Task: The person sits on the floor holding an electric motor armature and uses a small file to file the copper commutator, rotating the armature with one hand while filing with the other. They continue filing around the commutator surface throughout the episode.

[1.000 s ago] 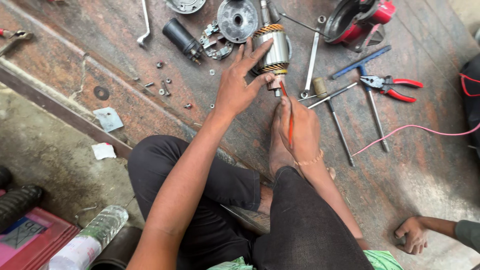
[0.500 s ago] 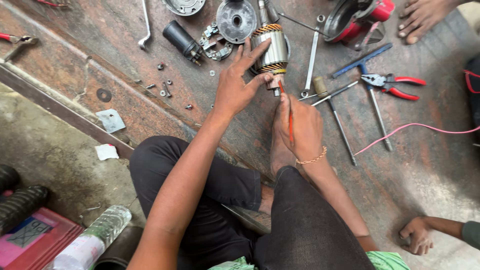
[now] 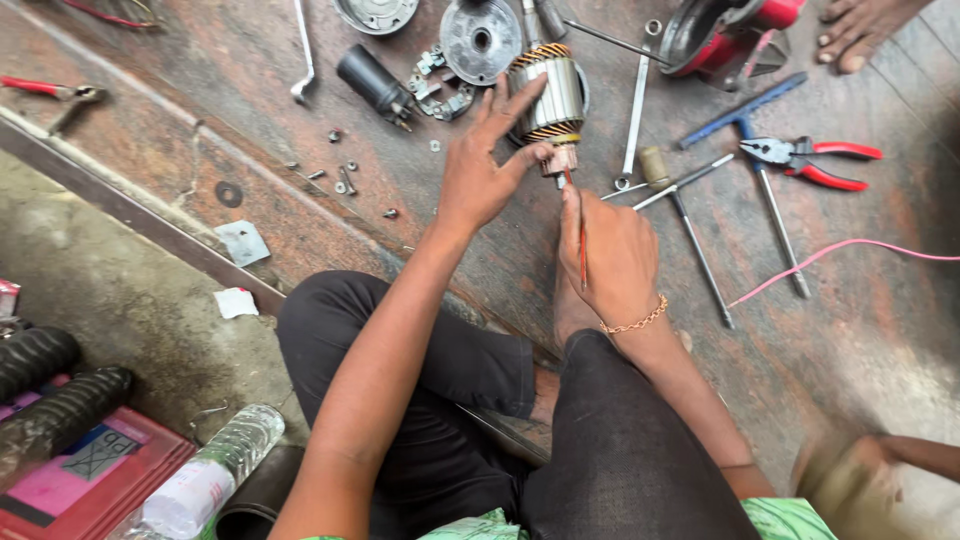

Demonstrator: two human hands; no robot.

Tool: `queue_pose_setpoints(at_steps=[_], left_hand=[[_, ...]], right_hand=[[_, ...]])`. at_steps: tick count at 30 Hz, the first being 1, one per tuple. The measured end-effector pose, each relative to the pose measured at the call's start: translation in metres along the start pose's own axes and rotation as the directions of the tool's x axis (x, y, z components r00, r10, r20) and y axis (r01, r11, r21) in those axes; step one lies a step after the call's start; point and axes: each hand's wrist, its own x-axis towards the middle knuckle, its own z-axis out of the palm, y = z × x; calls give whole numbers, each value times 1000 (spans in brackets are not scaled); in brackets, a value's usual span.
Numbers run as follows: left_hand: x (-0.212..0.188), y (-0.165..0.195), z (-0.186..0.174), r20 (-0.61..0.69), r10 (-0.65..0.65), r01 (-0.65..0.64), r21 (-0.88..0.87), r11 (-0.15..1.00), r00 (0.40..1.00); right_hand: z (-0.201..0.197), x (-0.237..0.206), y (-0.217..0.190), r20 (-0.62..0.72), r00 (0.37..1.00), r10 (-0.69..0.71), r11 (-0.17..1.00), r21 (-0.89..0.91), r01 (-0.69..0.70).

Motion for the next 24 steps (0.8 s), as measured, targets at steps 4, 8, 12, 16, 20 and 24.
queue_pose_setpoints(at_steps=[4, 8, 12, 16, 20, 24], left_hand=[[12, 23, -24, -14, 15, -15, -19, 1000, 1000], [21, 35, -42, -19, 37, -38, -11, 999, 999], [21, 30, -35, -6, 35, -36, -30, 999, 999], [23, 25, -38, -2, 25, -25, -19, 1000, 1000], [24, 22, -38, 6, 23, -23, -25, 999, 1000], [17, 14, -32, -6, 22, -22, -3, 1000, 1000]], right_hand=[[-5, 6, -20, -110, 994, -24, 1000, -15, 23], [-3, 14, -26, -196, 980, -29, 994, 98, 49], [4, 15, -14, -179, 981, -70, 992, 93, 88], [8, 8, -3, 21, 1000, -16, 995, -98, 18], [30, 14, -2, 1, 996, -86, 981, -175, 85], [32, -3, 4, -129, 963, -235, 961, 117, 250]])
